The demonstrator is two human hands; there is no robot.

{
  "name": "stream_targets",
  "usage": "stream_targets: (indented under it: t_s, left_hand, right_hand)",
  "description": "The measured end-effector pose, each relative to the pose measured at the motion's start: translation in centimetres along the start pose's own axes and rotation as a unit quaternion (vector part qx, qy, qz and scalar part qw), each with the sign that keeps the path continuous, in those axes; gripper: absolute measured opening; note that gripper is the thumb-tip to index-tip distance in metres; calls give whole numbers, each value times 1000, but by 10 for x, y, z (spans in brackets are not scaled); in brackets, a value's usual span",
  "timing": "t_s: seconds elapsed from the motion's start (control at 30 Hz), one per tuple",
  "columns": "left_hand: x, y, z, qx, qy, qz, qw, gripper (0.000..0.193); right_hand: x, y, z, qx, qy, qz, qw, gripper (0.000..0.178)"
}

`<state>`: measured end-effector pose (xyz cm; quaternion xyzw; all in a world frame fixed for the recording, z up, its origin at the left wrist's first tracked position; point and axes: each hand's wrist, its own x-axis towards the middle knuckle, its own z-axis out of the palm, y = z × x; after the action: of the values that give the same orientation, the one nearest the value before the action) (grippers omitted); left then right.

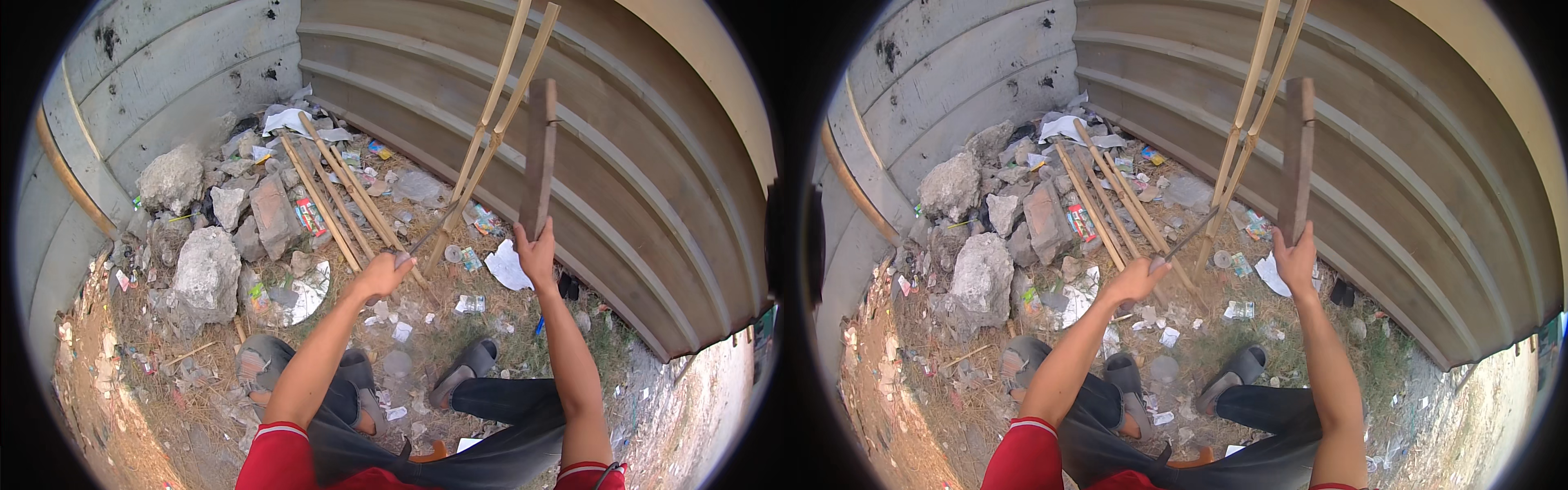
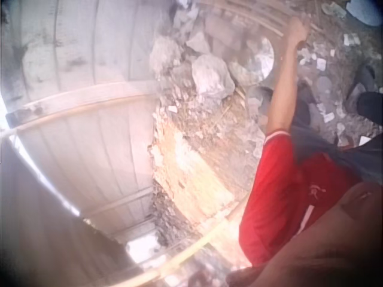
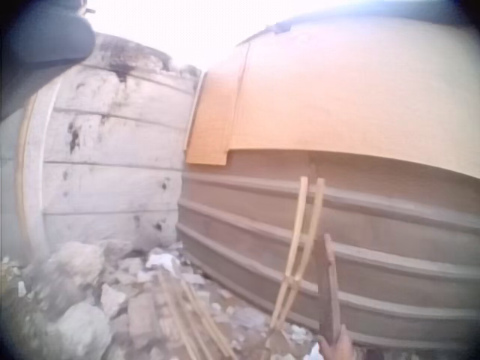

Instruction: The person sits on the ground and uses a large knife to split long bamboo poles into thin strips. They repeatedly position the bamboo vertically and strike it with a wooden block to separate the layers. The person also uses a blue utility knife to trim the edges of the bamboo strips.

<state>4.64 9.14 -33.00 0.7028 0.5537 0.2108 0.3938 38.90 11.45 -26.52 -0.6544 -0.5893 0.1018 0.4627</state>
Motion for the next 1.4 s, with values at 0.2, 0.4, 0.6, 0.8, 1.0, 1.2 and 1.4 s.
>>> stream_targets:
  t_s: [0.2, 0.4, 0.6, 0.8, 1.0, 1.2, 1.4]
  left_hand:
    - [16, -40, 51, -20, 46, -48, 998, 72]
    - [11, -45, 62, -26, 28, -36, 999, 64]
    - [15, -45, 78, -48, 31, -40, 998, 61]
    - [23, -54, 96, 19, -79, -106, 991, 71]
    - [-17, -106, 157, 41, -92, -178, 979, 63]
    - [22, -111, 166, 5, -70, -194, 978, 64]
    - [29, -100, 170, -51, -30, -238, 969, 66]
  right_hand:
    - [-4, 57, 15, 47, -271, 110, 955, 62]
    - [84, -105, -73, 385, 78, -15, 920, 33]
    - [84, -124, -50, 394, 352, -209, 823, 30]
    - [-71, 154, 87, -215, -350, 173, 895, 60]
    - [-86, 198, 72, -93, -234, 196, 948, 51]
    - [-27, 88, 45, 187, -69, 256, 946, 39]
    - [-73, 118, 83, 251, 65, 248, 933, 37]
